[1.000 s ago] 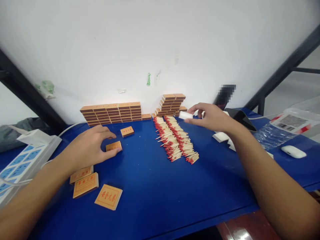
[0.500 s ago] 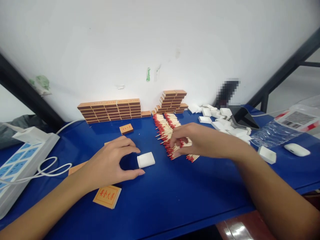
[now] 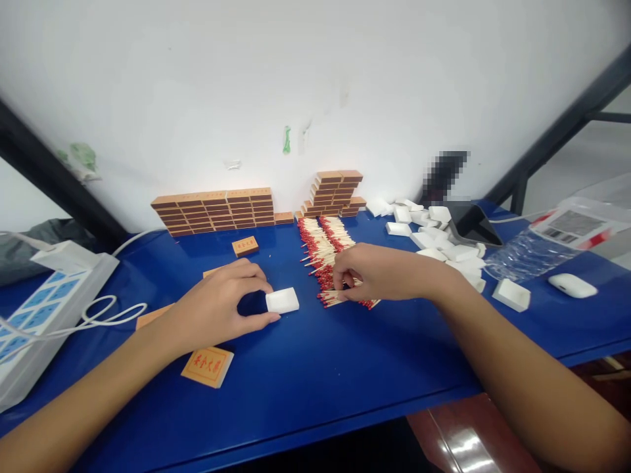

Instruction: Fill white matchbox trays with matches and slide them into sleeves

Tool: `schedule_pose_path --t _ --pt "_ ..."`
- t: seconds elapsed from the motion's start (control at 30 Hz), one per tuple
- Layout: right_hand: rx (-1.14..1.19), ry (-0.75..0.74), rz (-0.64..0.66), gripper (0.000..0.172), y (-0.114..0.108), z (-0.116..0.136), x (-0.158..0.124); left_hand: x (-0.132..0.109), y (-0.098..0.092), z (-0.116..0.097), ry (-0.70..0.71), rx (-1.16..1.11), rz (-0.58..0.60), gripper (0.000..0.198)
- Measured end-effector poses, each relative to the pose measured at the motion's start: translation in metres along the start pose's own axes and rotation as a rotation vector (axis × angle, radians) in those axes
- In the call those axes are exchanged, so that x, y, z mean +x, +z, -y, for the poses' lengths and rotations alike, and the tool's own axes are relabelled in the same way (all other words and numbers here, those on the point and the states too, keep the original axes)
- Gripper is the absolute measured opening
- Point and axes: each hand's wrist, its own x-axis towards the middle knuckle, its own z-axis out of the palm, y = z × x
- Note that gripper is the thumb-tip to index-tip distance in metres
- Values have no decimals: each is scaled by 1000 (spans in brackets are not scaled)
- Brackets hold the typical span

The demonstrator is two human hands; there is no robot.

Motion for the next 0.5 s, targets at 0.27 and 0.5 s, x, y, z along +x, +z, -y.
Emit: schedule_pose_path --t 0.27,0.5 --pt "50 11 -28 9 -3 -8 -1 22 -13 -5 10 30 91 32" --pt "95 -57 -140 11 -2 -7 4 18 5 -7 14 -50 -63 31"
